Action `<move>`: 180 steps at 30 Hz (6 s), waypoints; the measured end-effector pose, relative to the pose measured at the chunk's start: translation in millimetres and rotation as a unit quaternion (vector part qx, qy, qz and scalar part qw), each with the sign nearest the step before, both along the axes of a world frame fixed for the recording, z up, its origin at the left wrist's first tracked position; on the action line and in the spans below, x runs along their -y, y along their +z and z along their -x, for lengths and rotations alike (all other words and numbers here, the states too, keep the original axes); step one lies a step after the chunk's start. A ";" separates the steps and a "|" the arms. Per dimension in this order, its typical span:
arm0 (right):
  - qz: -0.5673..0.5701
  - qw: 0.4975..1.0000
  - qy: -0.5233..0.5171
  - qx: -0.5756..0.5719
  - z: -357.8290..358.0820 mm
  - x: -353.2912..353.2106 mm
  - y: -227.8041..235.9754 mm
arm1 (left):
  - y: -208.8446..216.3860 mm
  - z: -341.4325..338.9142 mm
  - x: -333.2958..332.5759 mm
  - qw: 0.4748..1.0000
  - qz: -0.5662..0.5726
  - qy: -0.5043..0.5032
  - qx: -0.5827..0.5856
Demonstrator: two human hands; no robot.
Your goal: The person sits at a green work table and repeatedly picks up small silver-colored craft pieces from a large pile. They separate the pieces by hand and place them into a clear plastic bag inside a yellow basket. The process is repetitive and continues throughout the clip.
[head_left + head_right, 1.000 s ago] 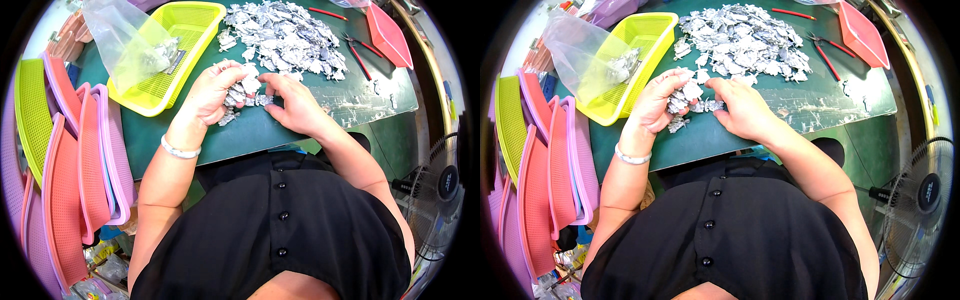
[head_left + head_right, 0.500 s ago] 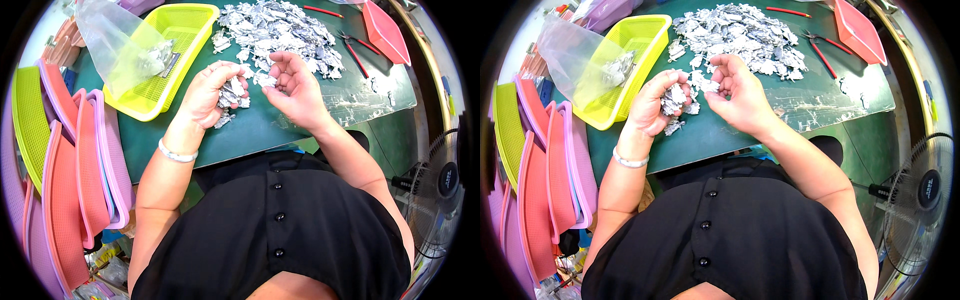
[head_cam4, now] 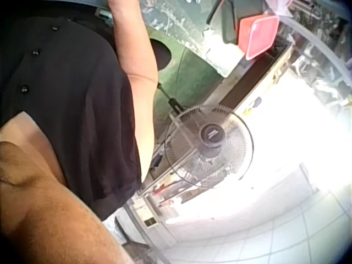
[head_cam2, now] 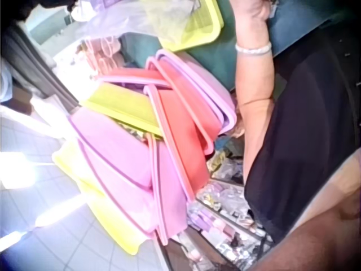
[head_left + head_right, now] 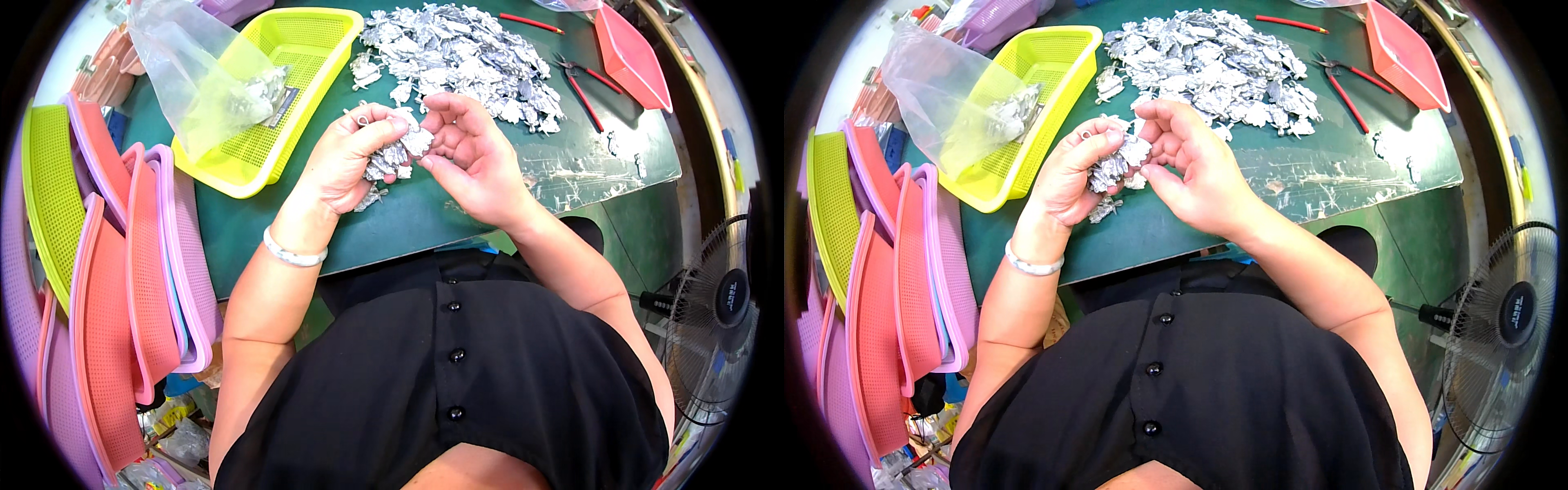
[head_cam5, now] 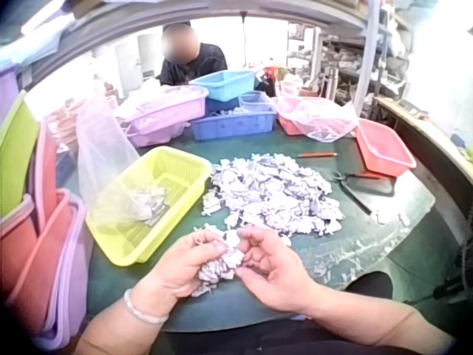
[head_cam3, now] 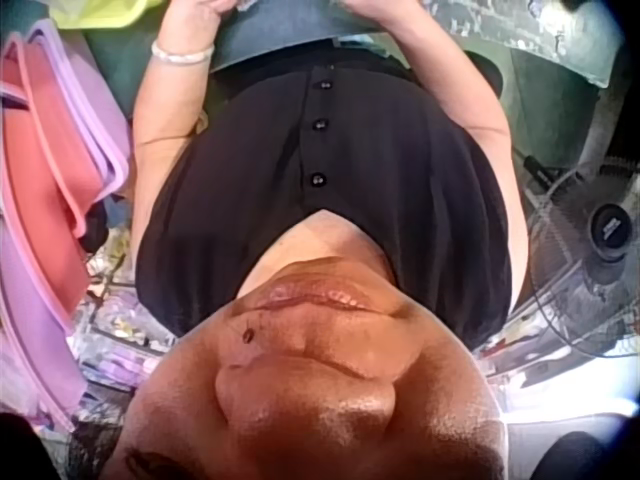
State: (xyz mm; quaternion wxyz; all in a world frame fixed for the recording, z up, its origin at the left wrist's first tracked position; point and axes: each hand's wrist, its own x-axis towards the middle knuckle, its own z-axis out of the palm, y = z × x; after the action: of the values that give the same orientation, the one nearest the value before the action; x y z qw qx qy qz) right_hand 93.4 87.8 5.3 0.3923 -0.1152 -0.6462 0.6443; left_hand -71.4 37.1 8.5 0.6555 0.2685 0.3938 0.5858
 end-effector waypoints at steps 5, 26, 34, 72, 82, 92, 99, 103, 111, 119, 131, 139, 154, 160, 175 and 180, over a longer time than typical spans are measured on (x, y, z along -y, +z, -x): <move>-0.005 1.000 0.000 0.001 -1.5 1.1 1.5 | -2.0 0.3 -1.5 1.000 -0.005 -0.011 0.007; -0.291 0.945 -0.108 0.102 -19.1 -15.9 -2.8 | 91.5 16.5 25.2 0.989 -0.137 0.036 -0.042; -0.353 0.926 -0.068 0.113 -6.7 -31.2 30.9 | 228.8 107.4 -4.5 0.943 -0.200 0.226 -0.139; -0.380 0.890 -0.049 0.247 6.7 -56.2 3.1 | 226.2 122.0 -48.7 0.553 0.135 -0.074 -0.819; -0.461 0.830 0.051 0.310 38.9 -50.7 -10.4 | 178.7 57.5 -30.6 0.458 -0.030 -0.037 -0.888; -0.385 0.871 0.083 0.295 -10.3 -42.6 7.8 | 164.3 74.2 11.7 0.373 -0.170 0.383 -0.828; -0.476 0.831 -0.032 0.286 -5.8 -32.9 -1.8 | 48.5 -5.5 8.8 0.637 -0.303 0.152 -0.692; -0.504 0.807 -0.066 0.300 -2.3 -27.1 -10.9 | -12.2 4.4 5.1 0.632 -0.136 0.077 -0.759; -0.473 0.824 -0.074 0.302 -2.6 -23.1 -8.8 | 2.0 0.2 -1.7 0.706 -0.096 0.003 -0.702; -0.460 0.820 -0.126 0.316 0.4 -30.1 -10.3 | -9.1 14.4 -26.0 0.773 -0.059 0.006 -0.631; 0.075 0.974 -0.070 0.203 -6.7 -27.3 5.0 | -11.4 1.0 -13.0 0.963 -0.084 0.028 -0.253; -0.403 0.827 -0.101 0.378 -39.3 -15.3 6.5 | -7.5 11.8 -10.9 0.979 -0.054 0.008 -0.198; -0.413 0.826 -0.166 0.347 -35.9 -14.1 2.0 | -10.1 17.6 -9.2 0.979 -0.069 -0.030 -0.190; 0.007 0.965 -0.076 0.251 -31.2 -22.7 5.3 | -9.5 15.9 -10.1 0.972 -0.073 -0.029 -0.221; 0.179 0.972 -0.021 0.149 -7.3 -24.3 13.5 | 5.1 0.8 -4.5 0.985 -0.008 -0.075 -0.157; 0.098 0.983 -0.034 0.153 1.3 -22.5 12.1 | 2.6 10.3 -6.5 0.995 -0.021 -0.007 -0.096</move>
State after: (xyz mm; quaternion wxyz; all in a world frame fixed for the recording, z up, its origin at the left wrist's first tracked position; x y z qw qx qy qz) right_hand 92.0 110.3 17.4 0.2972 -0.2725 -0.6280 0.6656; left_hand -81.7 43.6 11.1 0.6130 0.3400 0.4410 0.5605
